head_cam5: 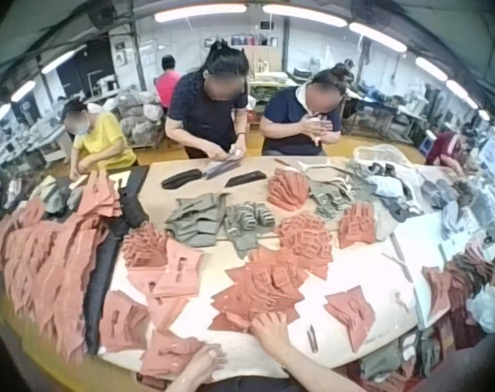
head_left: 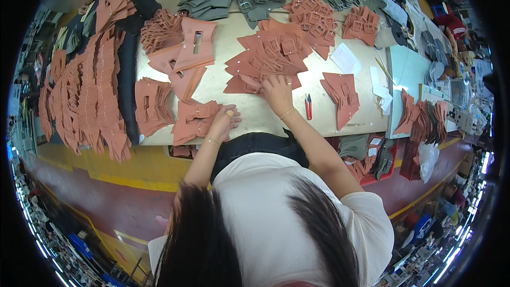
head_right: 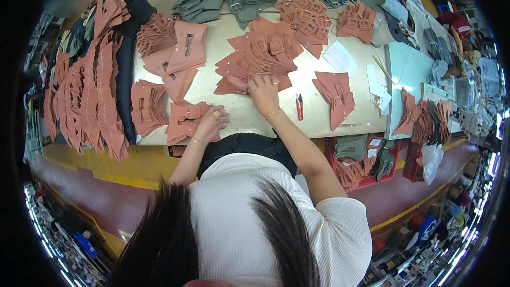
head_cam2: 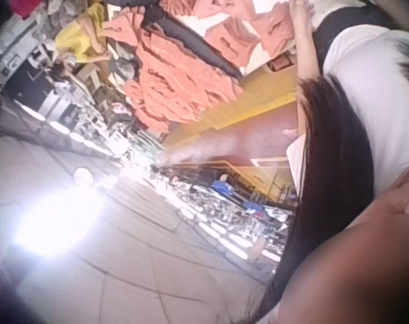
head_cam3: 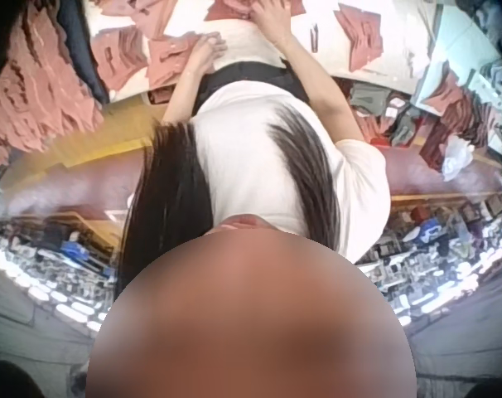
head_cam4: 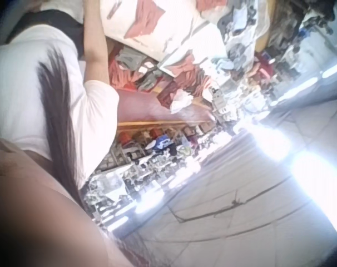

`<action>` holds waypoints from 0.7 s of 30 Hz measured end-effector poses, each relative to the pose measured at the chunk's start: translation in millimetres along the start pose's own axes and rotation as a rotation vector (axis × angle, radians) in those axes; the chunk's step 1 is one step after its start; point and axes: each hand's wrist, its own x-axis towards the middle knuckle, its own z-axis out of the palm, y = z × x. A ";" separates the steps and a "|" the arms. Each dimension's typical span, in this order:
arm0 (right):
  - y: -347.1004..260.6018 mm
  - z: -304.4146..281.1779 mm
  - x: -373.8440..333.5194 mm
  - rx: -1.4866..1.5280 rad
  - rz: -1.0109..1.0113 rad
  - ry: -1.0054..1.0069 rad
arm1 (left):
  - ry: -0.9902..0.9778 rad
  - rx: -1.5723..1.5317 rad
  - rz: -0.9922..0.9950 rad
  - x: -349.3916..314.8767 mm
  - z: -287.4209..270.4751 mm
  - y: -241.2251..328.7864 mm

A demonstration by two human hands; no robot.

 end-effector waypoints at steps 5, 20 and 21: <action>-13.0 -17.1 -19.0 0.216 -0.069 -0.057 | 0.017 -0.042 -0.020 -2.2 -9.1 -3.1; 10.6 14.1 25.5 -0.159 0.077 -0.085 | -0.004 -0.010 0.003 0.8 -14.0 -7.5; 9.9 13.7 24.7 -0.161 0.057 -0.140 | -0.005 -0.027 -0.003 1.7 -14.6 -8.7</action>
